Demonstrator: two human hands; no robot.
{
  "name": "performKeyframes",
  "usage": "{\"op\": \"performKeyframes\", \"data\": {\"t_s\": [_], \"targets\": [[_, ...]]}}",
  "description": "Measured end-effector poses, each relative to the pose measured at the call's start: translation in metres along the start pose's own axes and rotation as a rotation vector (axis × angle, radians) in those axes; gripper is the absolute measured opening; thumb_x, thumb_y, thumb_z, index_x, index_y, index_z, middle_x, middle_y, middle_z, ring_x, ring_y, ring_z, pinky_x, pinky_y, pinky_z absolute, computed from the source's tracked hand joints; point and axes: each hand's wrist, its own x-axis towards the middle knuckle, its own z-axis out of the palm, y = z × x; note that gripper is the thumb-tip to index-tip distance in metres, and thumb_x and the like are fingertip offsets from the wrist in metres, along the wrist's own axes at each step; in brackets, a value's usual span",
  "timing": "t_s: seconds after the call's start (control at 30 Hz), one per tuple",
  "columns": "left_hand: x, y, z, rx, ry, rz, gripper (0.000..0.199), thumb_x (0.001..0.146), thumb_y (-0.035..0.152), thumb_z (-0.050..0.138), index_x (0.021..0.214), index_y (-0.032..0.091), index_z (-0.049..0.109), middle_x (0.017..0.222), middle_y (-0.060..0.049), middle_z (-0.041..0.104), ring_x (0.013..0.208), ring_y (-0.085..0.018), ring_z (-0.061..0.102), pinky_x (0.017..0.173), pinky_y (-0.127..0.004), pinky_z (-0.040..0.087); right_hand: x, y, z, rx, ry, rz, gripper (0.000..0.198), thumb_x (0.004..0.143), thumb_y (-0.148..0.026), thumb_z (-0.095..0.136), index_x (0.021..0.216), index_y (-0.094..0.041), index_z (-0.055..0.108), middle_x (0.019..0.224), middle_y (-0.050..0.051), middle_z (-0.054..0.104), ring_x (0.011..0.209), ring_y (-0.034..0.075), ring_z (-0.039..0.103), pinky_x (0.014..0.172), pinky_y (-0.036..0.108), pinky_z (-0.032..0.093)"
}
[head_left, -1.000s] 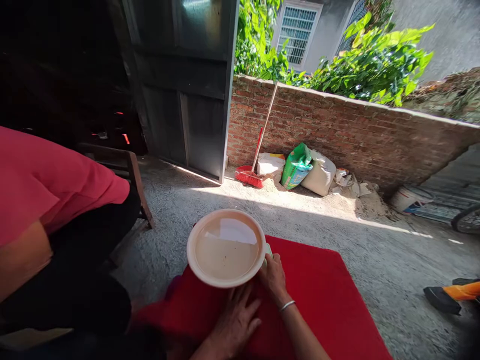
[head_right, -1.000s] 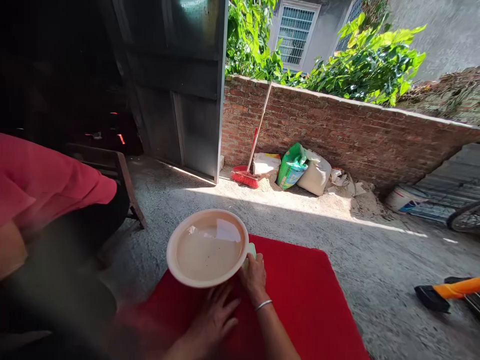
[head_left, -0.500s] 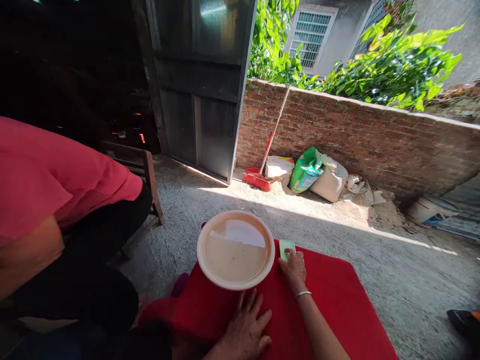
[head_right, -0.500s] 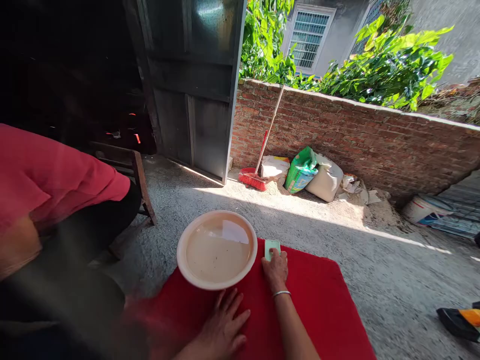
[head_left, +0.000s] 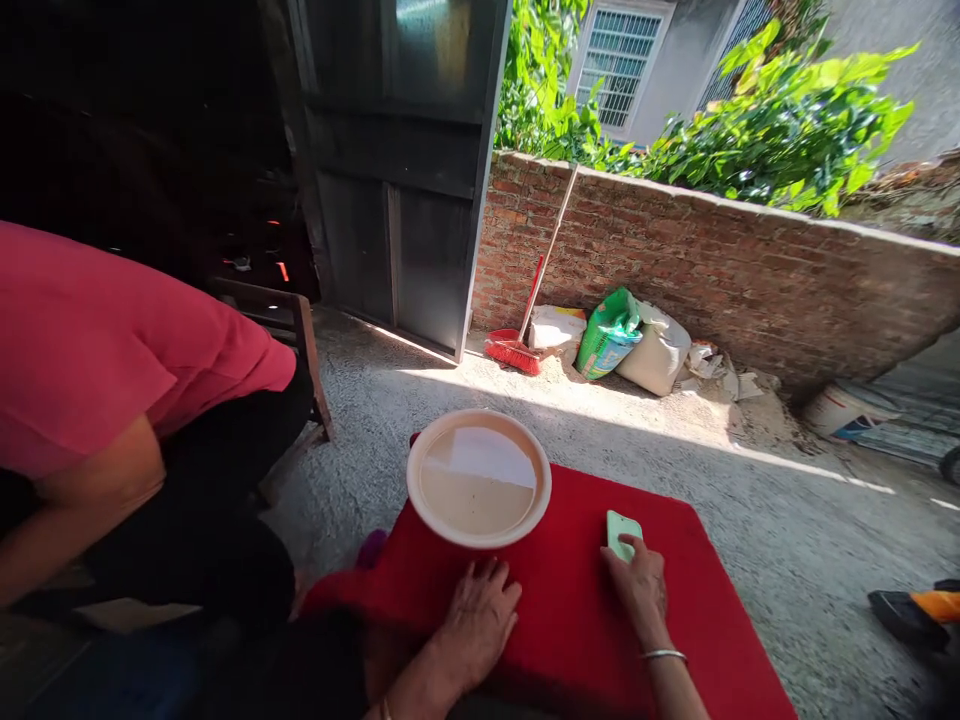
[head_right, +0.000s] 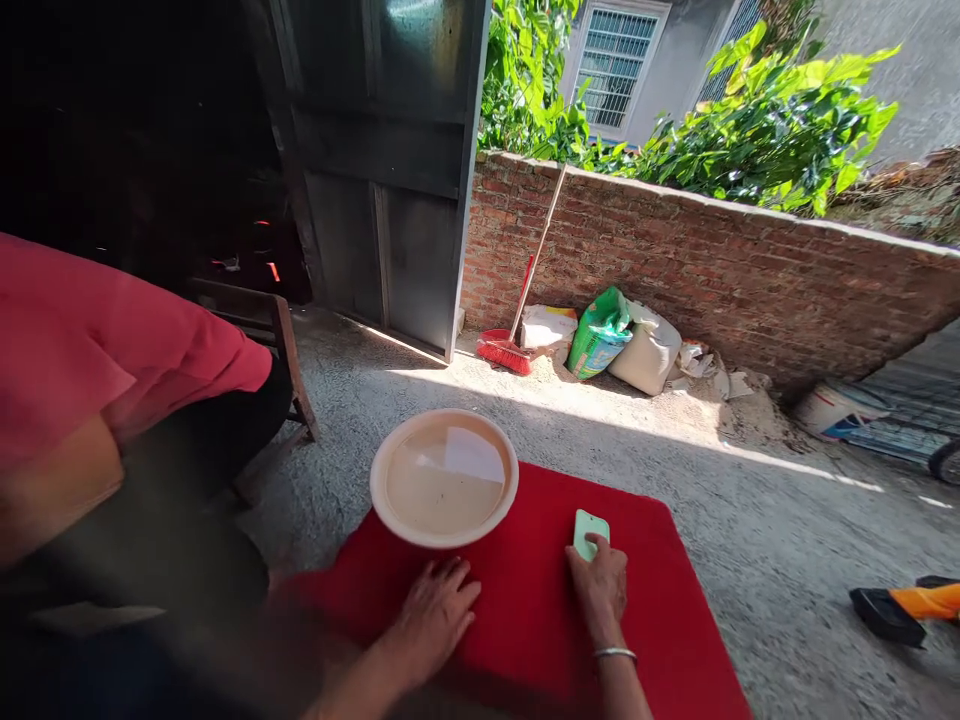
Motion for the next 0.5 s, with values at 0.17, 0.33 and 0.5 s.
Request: {"op": "performKeyframes", "data": {"t_s": [0.17, 0.33, 0.5], "targets": [[0.001, 0.003, -0.037, 0.058, 0.071, -0.126, 0.033, 0.096, 0.011, 0.041, 0.104, 0.024, 0.07, 0.104, -0.006, 0.074, 0.101, -0.025, 0.069, 0.094, -0.044, 0.049, -0.069, -0.067, 0.039, 0.078, -0.158, -0.364, 0.035, 0.069, -0.029, 0.065, 0.103, -0.026, 0.071, 0.1, 0.005, 0.06, 0.089, 0.022, 0.064, 0.073, 0.03, 0.05], [0.003, -0.007, -0.045, 0.061, 0.163, -0.14, 0.032, 0.097, 0.011, 0.042, 0.1, 0.023, 0.071, 0.096, -0.005, 0.076, 0.093, -0.025, 0.071, 0.081, -0.037, 0.048, -0.04, -0.018, 0.001, 0.335, -0.09, -0.395, 0.035, 0.06, -0.041, 0.067, 0.091, -0.026, 0.072, 0.09, 0.005, 0.064, 0.088, 0.028, 0.065, 0.08, 0.039, 0.051], [0.0, -0.011, -0.041, 0.039, 0.223, -0.059, 0.03, 0.095, 0.01, 0.044, 0.095, 0.022, 0.071, 0.089, -0.004, 0.075, 0.086, -0.022, 0.071, 0.075, -0.032, 0.047, 0.024, 0.098, -0.076, 0.215, 0.275, 0.041, 0.026, 0.062, -0.053, 0.061, 0.076, -0.032, 0.067, 0.06, 0.005, 0.055, 0.071, 0.037, 0.062, 0.07, 0.052, 0.044]]}}
